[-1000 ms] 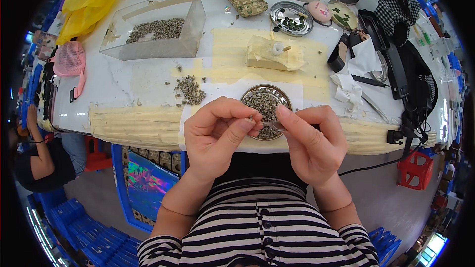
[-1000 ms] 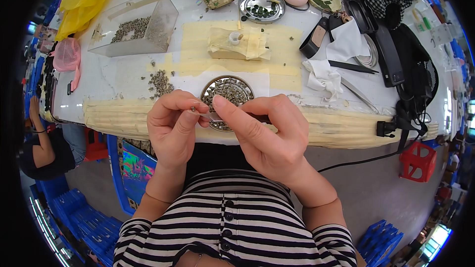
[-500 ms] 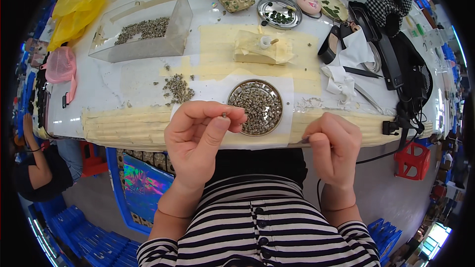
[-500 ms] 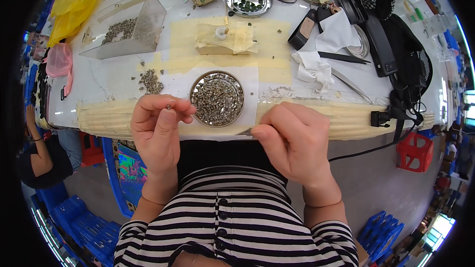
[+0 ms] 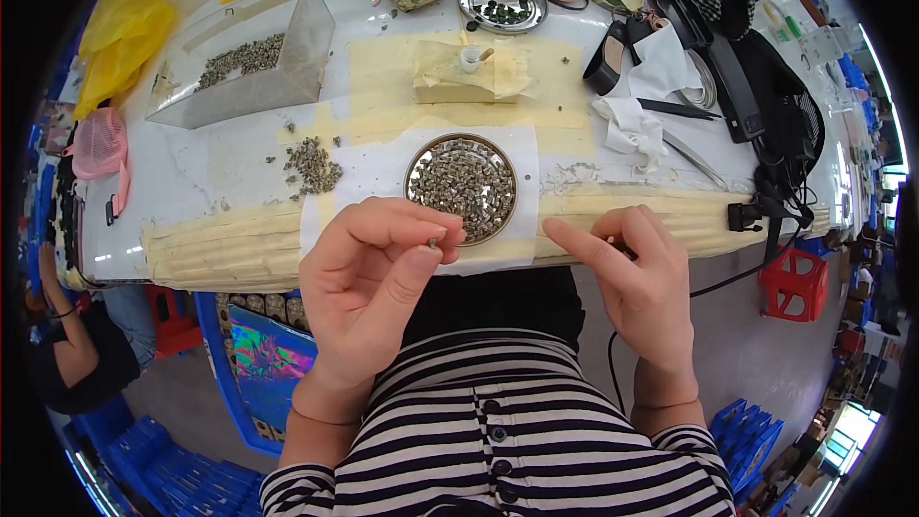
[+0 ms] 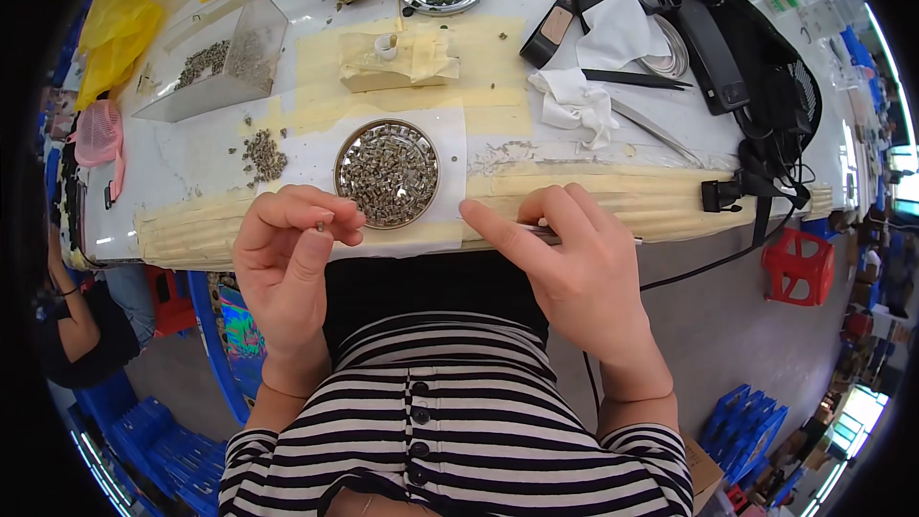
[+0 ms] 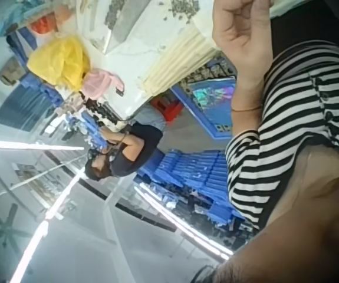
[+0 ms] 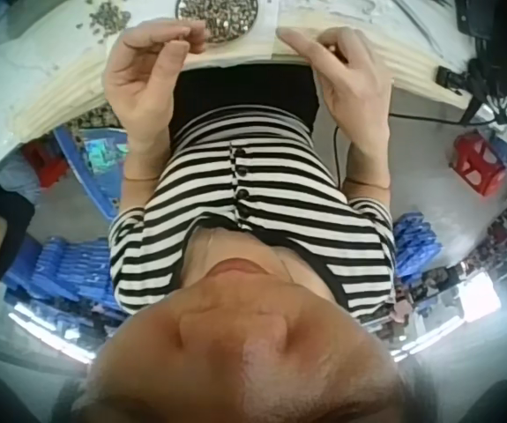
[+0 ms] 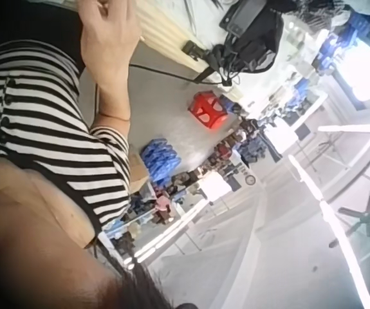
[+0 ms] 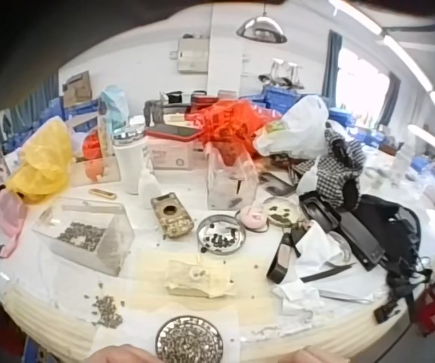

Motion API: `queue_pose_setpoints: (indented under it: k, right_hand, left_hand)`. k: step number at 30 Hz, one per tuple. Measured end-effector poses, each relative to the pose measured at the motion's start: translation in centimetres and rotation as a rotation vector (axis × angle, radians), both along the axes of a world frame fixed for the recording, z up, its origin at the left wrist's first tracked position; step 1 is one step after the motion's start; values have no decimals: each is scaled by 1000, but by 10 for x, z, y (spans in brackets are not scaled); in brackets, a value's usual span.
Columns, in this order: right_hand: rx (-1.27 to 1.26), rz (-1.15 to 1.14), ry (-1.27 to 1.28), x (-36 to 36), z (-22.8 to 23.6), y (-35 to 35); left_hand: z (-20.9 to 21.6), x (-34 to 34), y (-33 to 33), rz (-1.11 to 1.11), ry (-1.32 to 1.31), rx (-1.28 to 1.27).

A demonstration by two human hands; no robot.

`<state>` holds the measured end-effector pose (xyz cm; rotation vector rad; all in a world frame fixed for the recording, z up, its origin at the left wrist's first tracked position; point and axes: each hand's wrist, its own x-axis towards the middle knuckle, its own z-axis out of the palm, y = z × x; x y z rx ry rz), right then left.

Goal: Sorting small metal parts and using tweezers to assemble components of a toy tank model.

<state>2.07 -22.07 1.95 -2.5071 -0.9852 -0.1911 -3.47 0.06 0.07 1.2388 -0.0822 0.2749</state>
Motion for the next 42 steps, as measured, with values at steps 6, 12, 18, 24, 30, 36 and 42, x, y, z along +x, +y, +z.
queue_pose_setpoints:
  k: [6,12,18,24,30,36,42]
  right_hand:
    - [-9,39,26,-1,-1,6]
    - [-28,-14,38,2,2,5]
    - [49,-45,82,3,1,2]
    - [-31,9,8,4,1,0]
    - [171,-75,64,2,1,15]
    - [544,72,111,4,5,39]
    - [601,248,55,11,-4,57]
  left_hand:
    - [-1,-2,-1,-31,8,-11]
    - [-2,-3,0,47,59,89]
    - [-6,-2,0,76,69,75]
    - [-5,-2,0,85,126,20]
    - [-7,-2,0,49,114,-8]
    - [-4,-3,-1,-39,142,-81]
    - [0,-5,-2,-25,142,-28]
